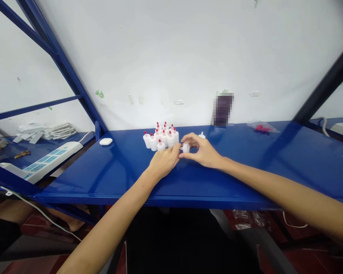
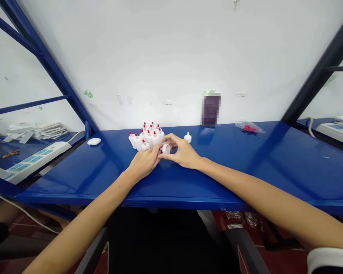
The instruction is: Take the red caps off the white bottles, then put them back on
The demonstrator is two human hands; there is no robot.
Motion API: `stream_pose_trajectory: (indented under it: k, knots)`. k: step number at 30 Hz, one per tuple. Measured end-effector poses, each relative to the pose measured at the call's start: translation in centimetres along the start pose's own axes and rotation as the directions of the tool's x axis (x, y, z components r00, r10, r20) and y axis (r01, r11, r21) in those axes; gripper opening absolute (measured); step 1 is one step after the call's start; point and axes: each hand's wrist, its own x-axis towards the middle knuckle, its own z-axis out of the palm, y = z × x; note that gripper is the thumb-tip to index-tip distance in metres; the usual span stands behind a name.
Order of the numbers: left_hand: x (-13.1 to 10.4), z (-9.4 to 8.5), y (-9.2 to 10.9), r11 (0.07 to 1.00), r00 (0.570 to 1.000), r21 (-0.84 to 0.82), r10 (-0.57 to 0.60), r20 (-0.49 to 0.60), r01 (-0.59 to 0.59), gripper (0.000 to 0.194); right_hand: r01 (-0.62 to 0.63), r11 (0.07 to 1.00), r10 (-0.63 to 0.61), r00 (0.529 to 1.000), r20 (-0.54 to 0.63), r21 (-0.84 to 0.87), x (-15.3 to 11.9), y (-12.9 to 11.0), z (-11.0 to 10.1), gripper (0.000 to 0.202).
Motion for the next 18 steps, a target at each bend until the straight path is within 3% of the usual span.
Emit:
stream_pose_trajectory:
  k: [3,7,9,13,18]
  knots:
    - [-0.1,-0.4,0.1,1.000,0.997,-0.015,-0.018,0.076,0.019,0.034,0.011,1.000,-0.011,0.999,0.030,0.006,0.0,-0.1,0.1,0.046]
    - [-0.3,0.0,-0.2,0.995,0.998,-0.091,0.047,0.050,-0.043,0.037,0.023,1.000,-0.022,0.996,0.089,-0.008,-0.1,-0.4,0.3,0.032]
    - [-0.3,0.5,-0.6,0.985,0.996,-0.149,0.089,0.010,-0.086,0.032,-0.009,0.999,0.005,0.994,0.113,0.035,-0.1,-0.7,0.3,0.028]
    - [-0.3,1.0,-1.0,0.933,0.976,-0.306,0.146,-0.161,-0.190,0.030,-0.190,0.935,0.112,0.960,0.257,0.300,0.3,-1.4,0.0,0.026]
    - [-0.4,0.2,-0.2,0.743,0.944,-0.588,0.191,-0.271,-0.319,0.035,-0.335,0.809,0.170,0.920,0.354,0.482,0.6,-2.0,0.1,0.041]
